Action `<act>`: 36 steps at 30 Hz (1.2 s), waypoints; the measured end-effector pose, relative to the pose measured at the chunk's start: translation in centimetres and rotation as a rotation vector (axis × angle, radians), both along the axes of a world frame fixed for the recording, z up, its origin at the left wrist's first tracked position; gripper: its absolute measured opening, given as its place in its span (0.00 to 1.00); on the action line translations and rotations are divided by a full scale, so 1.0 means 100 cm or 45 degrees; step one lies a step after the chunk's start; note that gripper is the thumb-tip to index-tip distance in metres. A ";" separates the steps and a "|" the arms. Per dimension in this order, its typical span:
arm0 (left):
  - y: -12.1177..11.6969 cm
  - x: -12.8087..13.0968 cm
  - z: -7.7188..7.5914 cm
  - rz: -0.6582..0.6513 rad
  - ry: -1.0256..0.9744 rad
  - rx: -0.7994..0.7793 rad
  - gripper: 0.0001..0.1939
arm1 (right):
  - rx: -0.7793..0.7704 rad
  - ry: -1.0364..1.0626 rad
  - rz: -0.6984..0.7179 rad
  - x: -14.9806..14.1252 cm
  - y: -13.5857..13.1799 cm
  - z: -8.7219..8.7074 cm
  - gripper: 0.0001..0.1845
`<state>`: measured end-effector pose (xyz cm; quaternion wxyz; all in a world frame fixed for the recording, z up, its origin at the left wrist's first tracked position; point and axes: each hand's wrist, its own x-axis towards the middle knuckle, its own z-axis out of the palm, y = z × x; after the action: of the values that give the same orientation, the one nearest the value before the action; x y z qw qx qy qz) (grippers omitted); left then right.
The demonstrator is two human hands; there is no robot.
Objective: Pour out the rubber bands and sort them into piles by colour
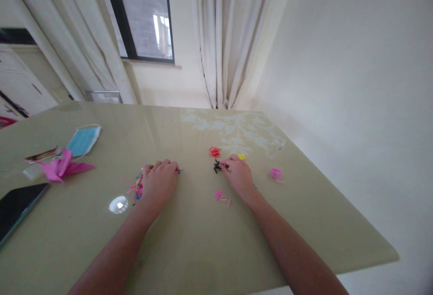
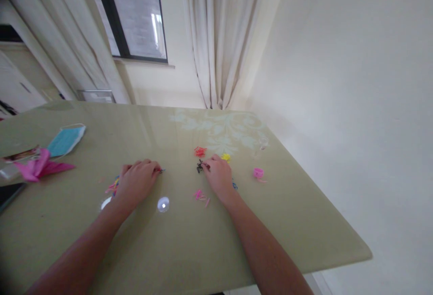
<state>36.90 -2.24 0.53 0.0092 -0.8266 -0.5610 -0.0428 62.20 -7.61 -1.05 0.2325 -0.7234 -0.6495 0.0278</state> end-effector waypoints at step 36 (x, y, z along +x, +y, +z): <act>-0.026 0.037 0.007 -0.477 -1.694 -0.916 0.15 | 0.253 1.227 0.374 -0.032 -0.033 0.018 0.08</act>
<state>40.62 -4.84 1.19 -0.6055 -0.6603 -0.2788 -0.3460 59.00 -10.89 0.76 0.5667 -0.5041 -0.5628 0.3287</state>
